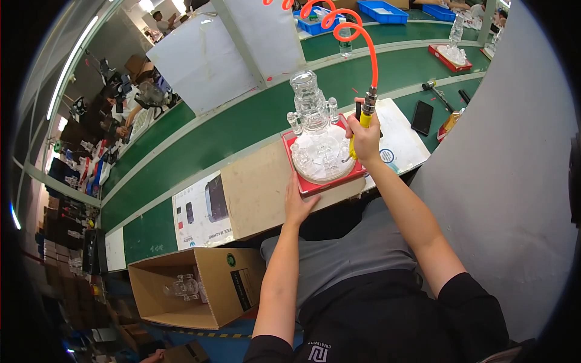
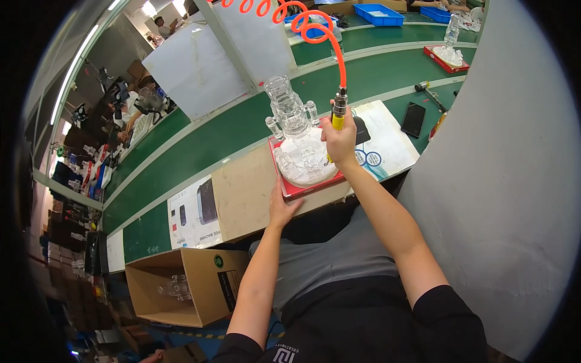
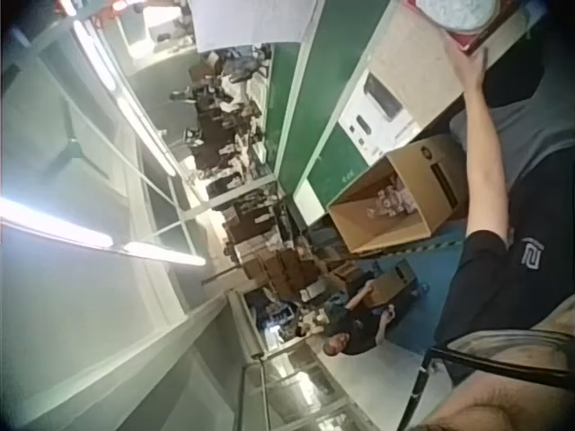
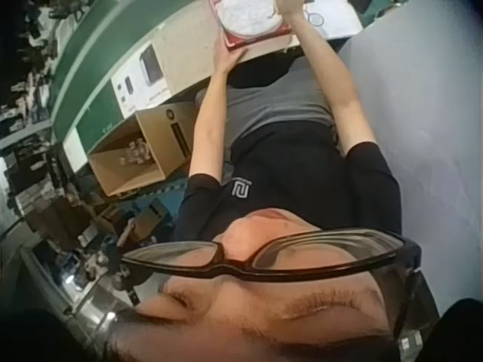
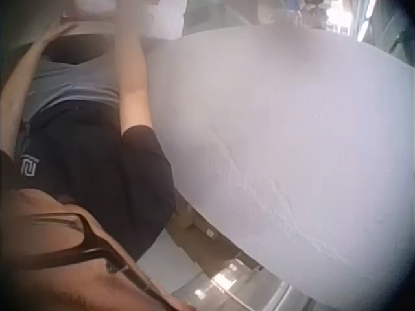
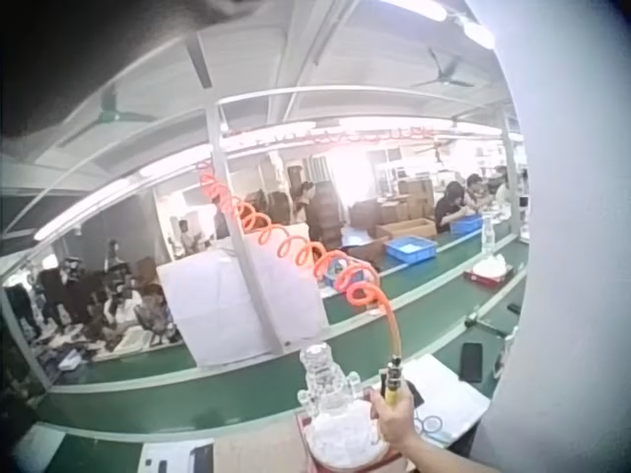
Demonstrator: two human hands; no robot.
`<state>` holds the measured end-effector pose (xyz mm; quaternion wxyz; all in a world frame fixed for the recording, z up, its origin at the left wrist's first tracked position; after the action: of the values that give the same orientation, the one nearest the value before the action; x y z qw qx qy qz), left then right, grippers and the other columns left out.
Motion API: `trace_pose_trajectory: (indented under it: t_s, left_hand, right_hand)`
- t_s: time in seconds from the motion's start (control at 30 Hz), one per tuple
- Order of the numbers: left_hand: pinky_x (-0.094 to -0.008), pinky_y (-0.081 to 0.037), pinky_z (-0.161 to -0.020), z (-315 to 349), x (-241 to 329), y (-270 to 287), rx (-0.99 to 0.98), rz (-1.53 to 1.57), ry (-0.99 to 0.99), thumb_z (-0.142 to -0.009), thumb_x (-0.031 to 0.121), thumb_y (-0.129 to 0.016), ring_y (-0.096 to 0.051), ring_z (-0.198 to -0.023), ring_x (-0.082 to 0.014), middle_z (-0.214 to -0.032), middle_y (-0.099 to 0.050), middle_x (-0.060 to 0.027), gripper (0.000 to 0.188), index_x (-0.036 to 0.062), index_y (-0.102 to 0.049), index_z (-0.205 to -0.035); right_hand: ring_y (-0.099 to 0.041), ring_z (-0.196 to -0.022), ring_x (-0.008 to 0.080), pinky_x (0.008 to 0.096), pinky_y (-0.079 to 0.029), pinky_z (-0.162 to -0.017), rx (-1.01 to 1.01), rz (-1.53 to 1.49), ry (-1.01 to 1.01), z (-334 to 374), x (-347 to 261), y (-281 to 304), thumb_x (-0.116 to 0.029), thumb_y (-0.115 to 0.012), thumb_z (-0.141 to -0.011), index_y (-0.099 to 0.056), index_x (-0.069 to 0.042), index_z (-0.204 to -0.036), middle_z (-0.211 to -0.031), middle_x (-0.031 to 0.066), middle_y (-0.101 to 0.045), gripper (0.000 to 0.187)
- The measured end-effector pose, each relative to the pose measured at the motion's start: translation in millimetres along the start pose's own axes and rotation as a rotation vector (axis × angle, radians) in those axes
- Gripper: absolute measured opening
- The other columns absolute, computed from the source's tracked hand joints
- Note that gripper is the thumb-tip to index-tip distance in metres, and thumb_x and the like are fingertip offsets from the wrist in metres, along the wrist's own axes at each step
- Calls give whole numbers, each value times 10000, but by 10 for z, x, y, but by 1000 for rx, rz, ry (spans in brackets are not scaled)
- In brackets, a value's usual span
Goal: Cleaning glass lighting fixtures using a compressed air duster and packing them into boxes on a factory assembly line.
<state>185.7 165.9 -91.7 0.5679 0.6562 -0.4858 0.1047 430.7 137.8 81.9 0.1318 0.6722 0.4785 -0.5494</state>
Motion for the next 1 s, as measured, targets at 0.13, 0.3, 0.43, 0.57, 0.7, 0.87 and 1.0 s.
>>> trace_pose_trajectory:
  t_s: [0.13,0.3,0.43,0.57,0.7,0.87,1.0]
  left_hand:
    - [-446,-326,-1107,16,22,-13,-4,-18,-16,-683,322,-828,-395,-1338,-368,-1477,-396,-173,1013,50,-275,-1486]
    - [-446,-330,-1103,40,48,3,-4,-31,36,-702,326,-813,-405,-1327,-365,-1469,-407,-171,973,48,-295,-1477]
    - [-443,-335,-1099,32,47,0,7,-15,37,-710,321,-807,-414,-1318,-365,-1458,-419,-173,952,50,-307,-1473]
    - [-443,-346,-1091,48,14,6,-3,-2,61,-721,316,-801,-424,-1311,-365,-1449,-429,-176,933,54,-313,-1472]
    - [-444,-353,-1085,42,24,0,0,-11,54,-735,307,-792,-434,-1302,-363,-1445,-432,-177,910,64,-316,-1472]
    - [-435,-376,-1064,37,33,2,21,-24,42,-746,284,-788,-464,-1276,-360,-1404,-468,-182,886,73,-324,-1471]
    - [-440,-339,-1098,39,8,-20,-11,-30,80,-767,293,-770,-437,-1307,-365,-1439,-441,-183,868,74,-315,-1472]
  right_hand:
    - [-498,-560,74,236,-433,-525,27,-32,48,-64,-41,-40,-1,-541,-885,-453,-47,-1287,-760,13,-525,414]
    - [-502,-564,78,242,-465,-539,68,23,179,-193,-109,-85,24,-538,-885,-421,-45,-1309,-799,22,-525,446]
    - [-548,-533,91,245,-465,-471,115,157,292,-348,-132,-93,-9,-569,-868,-455,-28,-1254,-735,33,-562,402]
    - [-558,-550,94,253,-473,-484,101,106,219,-415,-86,-53,-18,-575,-871,-457,-30,-1242,-744,33,-563,390]
    - [-499,-551,79,225,-439,-513,141,66,168,-454,-36,112,8,-554,-893,-459,-48,-1270,-782,19,-528,393]
    - [-500,-528,82,241,-439,-494,195,-37,95,-474,-17,356,-6,-563,-892,-468,-44,-1268,-778,16,-529,390]
    - [-496,-518,82,237,-427,-484,184,-36,21,-411,0,454,-2,-565,-884,-474,-40,-1251,-775,17,-523,380]
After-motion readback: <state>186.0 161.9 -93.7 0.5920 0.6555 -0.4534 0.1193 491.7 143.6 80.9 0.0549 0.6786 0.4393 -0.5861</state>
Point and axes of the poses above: each hand's wrist, its own z-axis away from the middle knuckle, its own y-axis out of the back of the hand, x = y × z, the point moved 7 cm from there along -z, towards the middle knuckle
